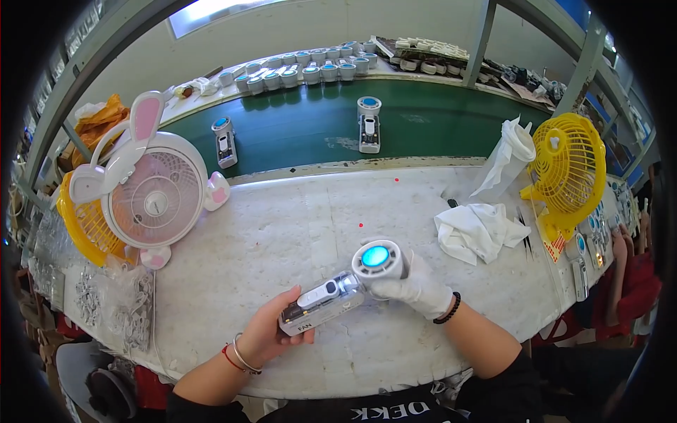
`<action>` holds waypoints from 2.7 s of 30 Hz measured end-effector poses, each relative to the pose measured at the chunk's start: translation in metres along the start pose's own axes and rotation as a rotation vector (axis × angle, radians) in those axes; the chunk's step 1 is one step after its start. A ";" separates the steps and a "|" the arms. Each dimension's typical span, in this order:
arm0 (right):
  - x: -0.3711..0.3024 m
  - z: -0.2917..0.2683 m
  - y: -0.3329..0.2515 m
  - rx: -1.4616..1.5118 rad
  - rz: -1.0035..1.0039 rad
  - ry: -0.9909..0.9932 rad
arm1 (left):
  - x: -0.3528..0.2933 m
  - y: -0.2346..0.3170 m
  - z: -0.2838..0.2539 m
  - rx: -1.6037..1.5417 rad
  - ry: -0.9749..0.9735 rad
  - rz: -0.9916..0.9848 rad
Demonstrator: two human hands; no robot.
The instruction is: The person tests handheld fans by pressing their power buttons, turns them over in hand, and places them onto the conveyor belt.
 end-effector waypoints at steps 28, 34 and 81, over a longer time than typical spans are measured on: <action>0.018 -0.032 0.040 -0.205 0.051 0.220 | 0.221 0.223 -0.005 1.484 0.877 1.146; 0.023 -0.024 0.036 -0.190 0.009 0.154 | 0.256 0.209 0.004 1.386 0.788 0.786; -0.009 0.001 -0.024 -0.896 -0.565 0.068 | -0.025 0.039 0.014 1.076 0.111 0.954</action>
Point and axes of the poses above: each hand's wrist, its own x-axis towards the middle knuckle, its own z-axis out of the palm, y = z × x, the point moved 4 cm from there along x, towards the middle knuckle, and after that the axes turned 9 degrees about -x, right-handed, at the moved point
